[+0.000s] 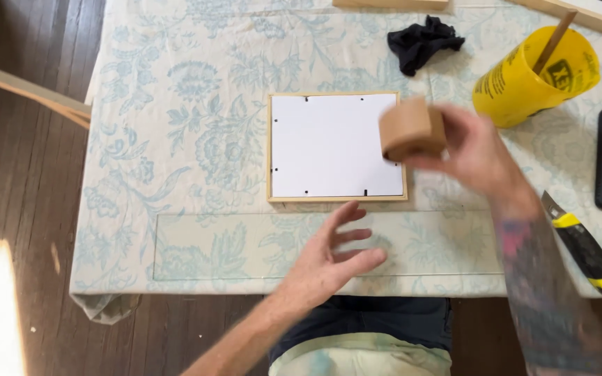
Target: Sealing the back of a picture frame using gummed paper tape, a utility knife, and a foam brush to apply water.
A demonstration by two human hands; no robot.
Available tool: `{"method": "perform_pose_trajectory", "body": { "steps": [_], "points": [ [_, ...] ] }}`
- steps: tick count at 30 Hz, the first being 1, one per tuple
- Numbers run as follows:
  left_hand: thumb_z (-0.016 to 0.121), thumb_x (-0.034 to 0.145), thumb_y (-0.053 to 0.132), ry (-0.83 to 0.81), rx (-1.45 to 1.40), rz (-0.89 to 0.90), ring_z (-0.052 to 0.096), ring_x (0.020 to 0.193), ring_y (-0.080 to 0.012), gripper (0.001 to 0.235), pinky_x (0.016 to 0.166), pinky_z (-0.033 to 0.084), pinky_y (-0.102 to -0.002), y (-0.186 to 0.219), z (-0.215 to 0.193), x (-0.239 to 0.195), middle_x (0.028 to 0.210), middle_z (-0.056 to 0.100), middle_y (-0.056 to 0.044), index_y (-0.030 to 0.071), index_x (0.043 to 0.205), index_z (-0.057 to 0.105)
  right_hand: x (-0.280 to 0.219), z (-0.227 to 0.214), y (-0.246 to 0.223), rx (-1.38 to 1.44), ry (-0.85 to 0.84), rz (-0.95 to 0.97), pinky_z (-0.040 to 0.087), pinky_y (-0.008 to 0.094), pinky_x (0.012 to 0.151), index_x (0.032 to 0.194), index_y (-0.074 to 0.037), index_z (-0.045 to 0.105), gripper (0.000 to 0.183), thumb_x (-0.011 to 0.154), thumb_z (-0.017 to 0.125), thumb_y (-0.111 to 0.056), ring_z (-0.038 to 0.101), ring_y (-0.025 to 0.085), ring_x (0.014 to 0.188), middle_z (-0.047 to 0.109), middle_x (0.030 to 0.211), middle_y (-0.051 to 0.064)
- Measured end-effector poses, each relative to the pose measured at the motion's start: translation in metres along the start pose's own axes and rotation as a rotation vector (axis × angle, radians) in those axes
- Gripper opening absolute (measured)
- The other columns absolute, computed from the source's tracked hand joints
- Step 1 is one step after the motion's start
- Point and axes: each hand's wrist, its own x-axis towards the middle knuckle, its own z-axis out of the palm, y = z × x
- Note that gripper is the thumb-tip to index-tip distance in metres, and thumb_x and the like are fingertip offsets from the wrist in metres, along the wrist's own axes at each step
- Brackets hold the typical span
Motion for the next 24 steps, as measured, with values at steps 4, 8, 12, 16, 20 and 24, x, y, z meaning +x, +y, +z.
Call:
{"method": "perform_pose_trajectory", "body": {
  "steps": [4,8,12,16,20,24],
  "points": [
    [0.080,0.072,0.039,0.248,-0.742,-0.160,0.044,0.149,-0.0259,0.111,0.118,0.039,-0.042,-0.011,0.021,0.010,0.168,0.031,-0.012,0.006,0.160,0.021,0.071,0.001,-0.013,-0.097,-0.142,-0.180,0.052,0.036,0.103,0.139,-0.001,0.056,0.072,0.073,0.083,-0.007,0.065,0.023,0.121,0.067,0.130,0.012],
    [0.085,0.069,0.033,0.377,-0.999,-0.198,0.039,0.153,-0.0242,0.119,0.121,0.040,-0.042,0.001,0.016,0.012,0.169,0.026,-0.013,0.003,0.160,0.016,0.113,0.008,-0.010,-0.057,-0.339,-0.204,0.057,0.032,0.098,0.133,-0.004,0.062,0.059,0.078,0.081,-0.009,0.068,0.018,0.116,0.072,0.123,0.007],
    [0.084,0.068,0.034,0.434,-0.943,-0.169,0.043,0.151,-0.0244,0.111,0.121,0.038,-0.039,0.002,0.022,0.014,0.167,0.033,-0.018,0.009,0.161,0.028,0.124,0.006,-0.006,-0.059,-0.364,-0.124,0.057,0.030,0.094,0.132,-0.005,0.065,0.061,0.074,0.084,-0.008,0.068,0.016,0.111,0.073,0.118,0.007],
    [0.078,0.074,0.047,0.493,-0.652,-0.085,0.032,0.154,-0.0320,0.114,0.123,0.026,-0.051,0.021,0.010,0.021,0.168,0.028,-0.019,0.007,0.162,0.018,0.125,-0.003,0.009,0.025,-0.326,-0.128,0.060,0.033,0.091,0.129,-0.005,0.067,0.062,0.070,0.088,-0.002,0.069,0.016,0.102,0.075,0.113,0.008],
    [0.076,0.085,0.034,0.638,-0.421,0.139,0.027,0.153,-0.0477,0.103,0.124,0.024,-0.057,0.024,-0.027,0.045,0.161,0.030,-0.035,-0.011,0.158,0.020,0.103,-0.008,0.008,0.068,-0.256,-0.152,0.057,0.038,0.100,0.130,-0.004,0.069,0.073,0.061,0.092,0.004,0.069,0.019,0.104,0.075,0.118,0.012],
    [0.081,0.084,0.037,0.682,-0.186,0.180,0.034,0.149,-0.0480,0.097,0.124,0.028,-0.054,-0.007,-0.106,0.117,0.155,0.039,-0.035,-0.010,0.153,0.032,0.054,0.022,0.007,0.178,-0.229,-0.094,0.057,0.040,0.101,0.126,-0.005,0.072,0.079,0.052,0.094,0.009,0.069,0.019,0.108,0.076,0.119,0.011]
  ]
}}
